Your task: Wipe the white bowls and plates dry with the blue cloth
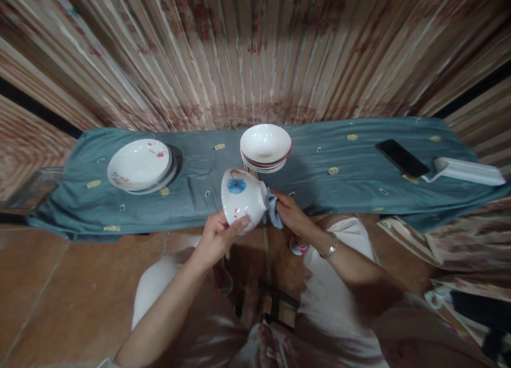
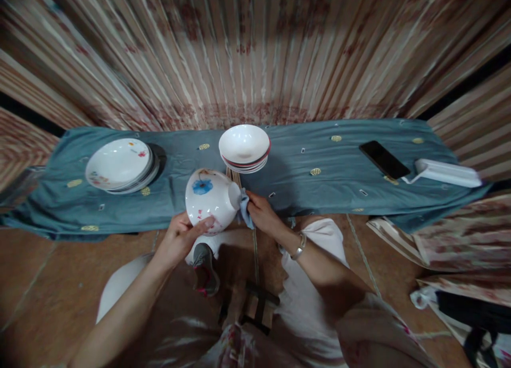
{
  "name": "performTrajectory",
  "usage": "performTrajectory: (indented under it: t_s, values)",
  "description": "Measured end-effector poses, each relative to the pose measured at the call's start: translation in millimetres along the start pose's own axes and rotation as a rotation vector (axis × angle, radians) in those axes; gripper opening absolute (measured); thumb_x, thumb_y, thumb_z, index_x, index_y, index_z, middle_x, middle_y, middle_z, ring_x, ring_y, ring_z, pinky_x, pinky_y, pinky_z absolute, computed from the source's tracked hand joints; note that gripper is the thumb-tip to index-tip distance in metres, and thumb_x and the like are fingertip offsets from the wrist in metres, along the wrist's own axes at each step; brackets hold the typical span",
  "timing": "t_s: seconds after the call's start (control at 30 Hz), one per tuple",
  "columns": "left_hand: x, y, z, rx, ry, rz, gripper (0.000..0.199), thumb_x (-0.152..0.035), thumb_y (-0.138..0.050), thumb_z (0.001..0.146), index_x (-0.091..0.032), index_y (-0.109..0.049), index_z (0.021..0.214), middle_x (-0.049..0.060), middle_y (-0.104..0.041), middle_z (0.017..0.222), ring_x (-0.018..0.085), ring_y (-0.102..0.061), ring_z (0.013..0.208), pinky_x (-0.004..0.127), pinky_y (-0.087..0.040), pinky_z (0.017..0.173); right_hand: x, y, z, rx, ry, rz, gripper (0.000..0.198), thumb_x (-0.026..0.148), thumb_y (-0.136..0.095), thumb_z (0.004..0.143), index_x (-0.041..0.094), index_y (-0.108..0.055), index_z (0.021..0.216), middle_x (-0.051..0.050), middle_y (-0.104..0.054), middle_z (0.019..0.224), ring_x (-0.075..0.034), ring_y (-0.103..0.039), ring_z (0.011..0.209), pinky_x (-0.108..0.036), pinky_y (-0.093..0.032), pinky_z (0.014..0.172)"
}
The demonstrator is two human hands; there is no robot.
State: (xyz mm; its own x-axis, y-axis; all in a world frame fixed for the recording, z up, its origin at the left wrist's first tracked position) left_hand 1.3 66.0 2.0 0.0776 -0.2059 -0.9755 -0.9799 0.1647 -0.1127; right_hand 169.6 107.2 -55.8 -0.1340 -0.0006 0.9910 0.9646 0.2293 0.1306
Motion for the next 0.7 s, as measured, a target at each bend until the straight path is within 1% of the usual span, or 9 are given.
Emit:
performTrajectory:
  t_s: [0.07,0.2,0.27,0.37,0.43,0.53,0.6,0.7]
  values:
    - [-0.7,4.1,2.2,-0.049,-0.017,0.006,0.037,-0.047,-0.08,0.062,-0.014,-0.065,0.066,0.001,-0.063,0.064,0.013,-0.051,0.06,0.024,-0.042,0.06,-3.4,-9.3,-3.0,0.062,-0.023,-0.012,0.022,0.026,-0.046,0.083,0.019,-0.067,0.084,0.001,-0.064,0.07,-0.014,-0.056,0.066,-0.024,-0.046,0.064]
    - [1.1,10.8,6.2,-0.114,-0.035,0.053,0.034,-0.044,-0.08,0.063,-0.014,-0.065,0.067,0.001,-0.064,0.065,0.013,-0.054,0.063,0.024,-0.043,0.064,-5.8,-22.9,-8.4,0.167,-0.047,-0.044,0.015,0.022,-0.048,0.08,0.017,-0.06,0.072,0.002,-0.059,0.066,-0.011,-0.051,0.061,-0.021,-0.041,0.059]
    - [2.2,12.8,7.3,-0.129,-0.038,0.067,0.034,-0.044,-0.08,0.064,-0.014,-0.065,0.068,0.001,-0.064,0.065,0.013,-0.054,0.062,0.024,-0.043,0.063,-4.1,-27.1,-11.5,0.211,-0.055,-0.038,0.015,0.023,-0.049,0.08,0.017,-0.057,0.069,0.003,-0.056,0.063,-0.011,-0.048,0.059,-0.02,-0.038,0.055]
    - [1.9,14.5,8.1,-0.141,-0.041,0.088,0.033,-0.044,-0.079,0.064,-0.014,-0.066,0.069,0.001,-0.066,0.068,0.013,-0.055,0.063,0.024,-0.043,0.063,5.2,-29.7,-17.0,0.243,-0.017,-0.013,0.016,0.025,-0.051,0.082,0.017,-0.056,0.069,0.003,-0.055,0.064,-0.01,-0.048,0.06,-0.02,-0.039,0.055]
    - [0.6,15.8,8.3,-0.148,-0.044,0.081,0.034,-0.044,-0.08,0.064,-0.014,-0.068,0.073,0.002,-0.069,0.073,0.014,-0.057,0.066,0.025,-0.045,0.065,14.4,-26.7,-20.6,0.214,0.025,-0.002,0.018,0.028,-0.053,0.084,0.017,-0.058,0.071,0.003,-0.057,0.065,-0.011,-0.051,0.062,-0.021,-0.042,0.058]
    - [-0.6,18.0,8.6,-0.155,-0.046,0.044,0.038,-0.047,-0.081,0.063,-0.014,-0.07,0.079,0.005,-0.073,0.079,0.016,-0.061,0.069,0.026,-0.047,0.069,29.8,-14.4,-24.9,0.095,0.115,-0.021,0.02,0.034,-0.054,0.088,0.018,-0.062,0.079,0.003,-0.06,0.071,-0.013,-0.055,0.067,-0.022,-0.045,0.062]
    - [0.6,18.8,8.7,-0.15,-0.039,0.023,0.04,-0.049,-0.081,0.062,-0.013,-0.07,0.079,0.005,-0.073,0.078,0.017,-0.062,0.069,0.028,-0.049,0.069,37.7,-4.0,-26.5,0.006,0.177,-0.034,0.02,0.036,-0.054,0.09,0.02,-0.065,0.092,0.001,-0.065,0.08,-0.014,-0.06,0.074,-0.024,-0.049,0.069]
    - [4.2,17.5,8.4,-0.13,-0.026,-0.015,0.041,-0.049,-0.082,0.062,-0.013,-0.072,0.08,0.006,-0.074,0.079,0.018,-0.063,0.069,0.029,-0.05,0.07,42.1,10.5,-26.5,-0.119,0.237,-0.068,0.029,0.038,-0.053,0.093,0.023,-0.061,0.116,-0.002,-0.071,0.098,-0.017,-0.066,0.087,-0.029,-0.053,0.08]
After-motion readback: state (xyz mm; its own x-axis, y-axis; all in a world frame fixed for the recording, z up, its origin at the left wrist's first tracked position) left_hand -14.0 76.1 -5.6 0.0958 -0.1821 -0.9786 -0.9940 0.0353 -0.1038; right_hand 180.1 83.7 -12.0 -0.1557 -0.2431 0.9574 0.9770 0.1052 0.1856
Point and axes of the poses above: each hand's wrist, its own z-axis towards the middle knuckle, its own y-axis out of the back of the hand, x = y × z, the point moved 6 cm from there along z, towards the middle knuckle
